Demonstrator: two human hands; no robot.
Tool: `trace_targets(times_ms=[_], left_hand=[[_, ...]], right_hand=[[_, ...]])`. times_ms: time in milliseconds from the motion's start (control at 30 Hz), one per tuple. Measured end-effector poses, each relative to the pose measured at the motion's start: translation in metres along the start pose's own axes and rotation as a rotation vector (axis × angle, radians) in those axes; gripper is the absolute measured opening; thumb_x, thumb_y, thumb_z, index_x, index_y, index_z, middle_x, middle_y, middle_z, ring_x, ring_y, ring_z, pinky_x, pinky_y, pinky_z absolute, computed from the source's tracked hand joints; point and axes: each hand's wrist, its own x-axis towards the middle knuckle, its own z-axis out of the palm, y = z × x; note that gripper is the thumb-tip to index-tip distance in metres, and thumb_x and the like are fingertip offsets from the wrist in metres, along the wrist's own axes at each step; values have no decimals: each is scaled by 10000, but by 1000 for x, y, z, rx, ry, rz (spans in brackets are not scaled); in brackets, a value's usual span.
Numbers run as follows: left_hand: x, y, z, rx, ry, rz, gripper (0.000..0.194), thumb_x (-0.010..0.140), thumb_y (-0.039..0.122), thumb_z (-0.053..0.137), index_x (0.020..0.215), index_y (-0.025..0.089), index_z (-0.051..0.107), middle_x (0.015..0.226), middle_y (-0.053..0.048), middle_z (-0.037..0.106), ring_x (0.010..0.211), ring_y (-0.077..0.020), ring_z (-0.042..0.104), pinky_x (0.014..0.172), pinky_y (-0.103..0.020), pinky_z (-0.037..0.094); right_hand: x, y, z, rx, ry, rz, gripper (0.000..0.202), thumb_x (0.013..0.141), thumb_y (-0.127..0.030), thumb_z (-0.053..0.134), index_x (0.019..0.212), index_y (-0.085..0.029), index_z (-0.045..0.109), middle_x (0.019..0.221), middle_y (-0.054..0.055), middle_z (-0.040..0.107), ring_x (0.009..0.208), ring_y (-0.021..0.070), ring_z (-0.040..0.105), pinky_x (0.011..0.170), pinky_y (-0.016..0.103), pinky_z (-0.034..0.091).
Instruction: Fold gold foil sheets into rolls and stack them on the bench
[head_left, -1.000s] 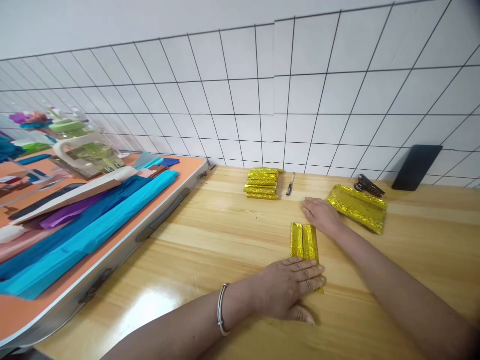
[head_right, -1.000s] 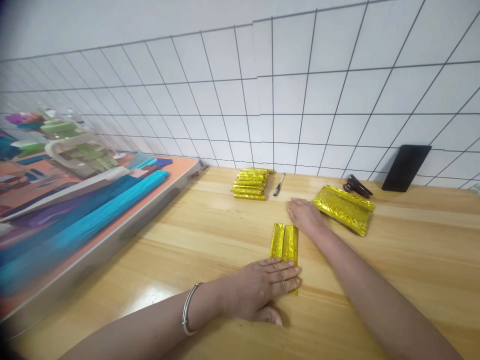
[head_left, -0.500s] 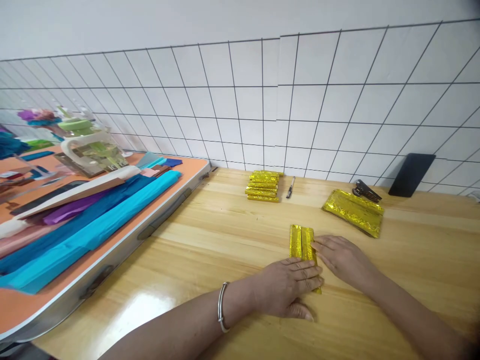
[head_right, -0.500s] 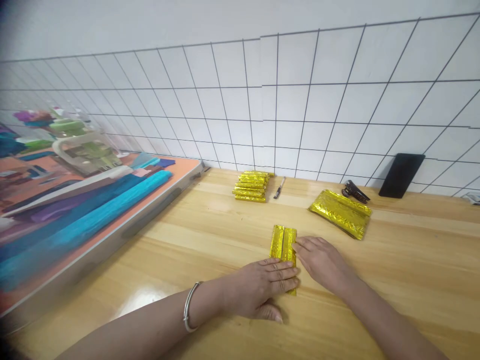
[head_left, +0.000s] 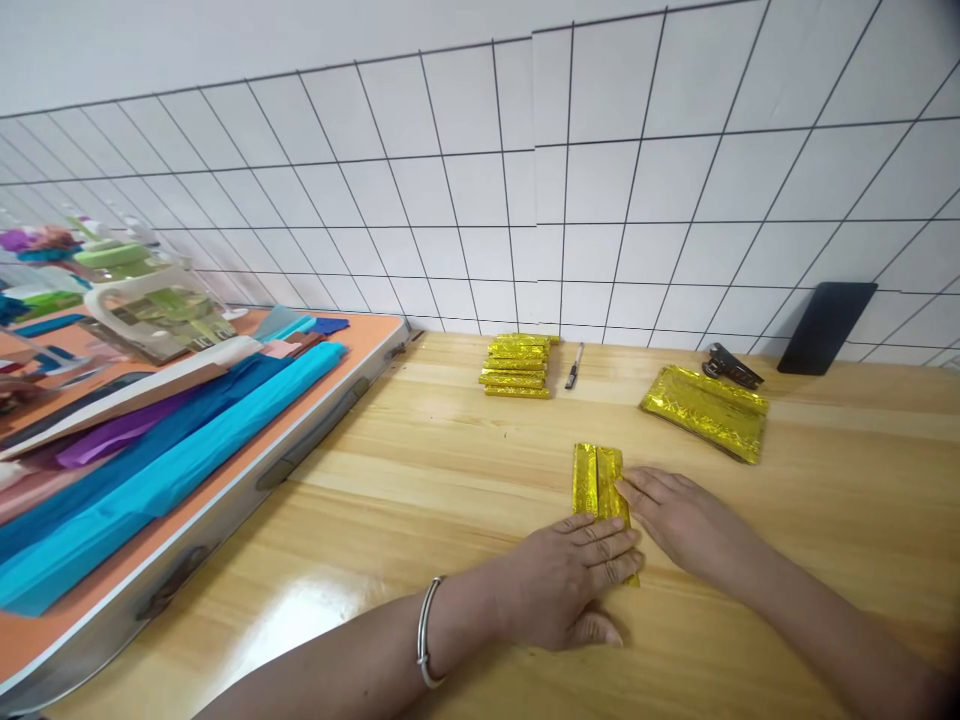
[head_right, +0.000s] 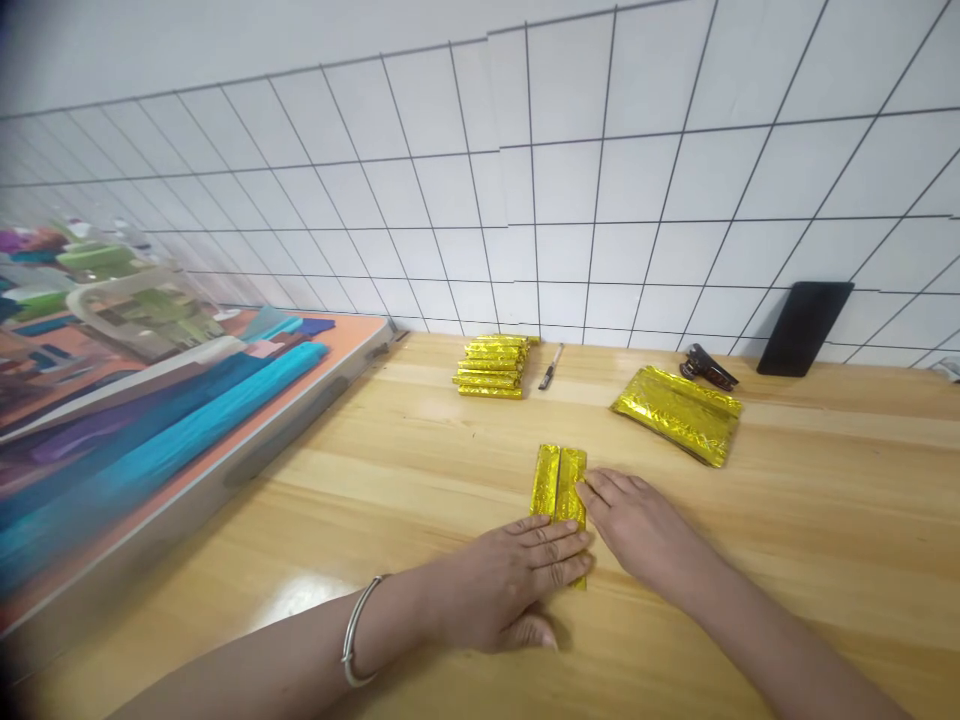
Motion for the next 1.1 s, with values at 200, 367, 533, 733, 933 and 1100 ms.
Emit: trace_targets(times_ms=[200, 367, 533, 733, 933, 1100], left_hand=[[-3, 6, 2, -24, -7, -18, 688, 881, 548, 388, 1414, 135, 253, 1486, -114, 211, 1379, -239, 168, 1140, -384, 129], [-2, 8, 6, -6, 5, 6, 691, 876, 549, 402, 1408, 130, 265, 1477, -119, 240, 1376, -239, 183, 1141, -381, 137], [2, -3, 8, 65, 74, 86, 535, 917, 464, 380, 1337, 133, 394, 1412, -96, 385, 1355, -188, 254, 1138, -315, 190], [3, -14, 13, 262, 146, 214, 377, 941, 326, 393, 1239, 123, 501, 1323, -87, 501, 1299, -171, 367, 1120, -305, 268], [-1, -15, 13, 396, 169, 276, 304, 934, 172, 382, 1185, 79, 525, 1272, -122, 540, 1244, -209, 439, 1039, -334, 389], [-2, -14, 11, 313, 189, 230, 254, 922, 133, 378, 1099, 73, 550, 1206, -131, 581, 1193, -215, 489, 986, -325, 434]], right_hand=[[4, 1, -4, 202, 28, 124, 376, 887, -277, 448, 1245, -191, 523, 1250, 103, 564, 1149, 233, 501, 957, 435, 428], [2, 7, -2, 229, -19, 88, 388, 886, -211, 417, 1261, -202, 515, 1304, 100, 521, 1215, 230, 442, 995, 432, 392], [-2, 3, -11, 186, -98, 45, 404, 885, -247, 434, 1281, -205, 502, 1380, 101, 442, 1279, 254, 368, 1025, 434, 358], [-2, 1, -11, 184, -150, 60, 450, 896, -302, 420, 1336, -208, 442, 1426, 101, 377, 1296, 263, 341, 1039, 440, 336], [1, 3, -12, 199, -136, 52, 449, 893, -325, 423, 1330, -227, 448, 1403, 95, 411, 1285, 266, 347, 1031, 458, 334], [1, 3, -12, 209, -122, 51, 431, 902, -332, 407, 1317, -227, 461, 1392, 100, 422, 1280, 263, 354, 1017, 467, 345]])
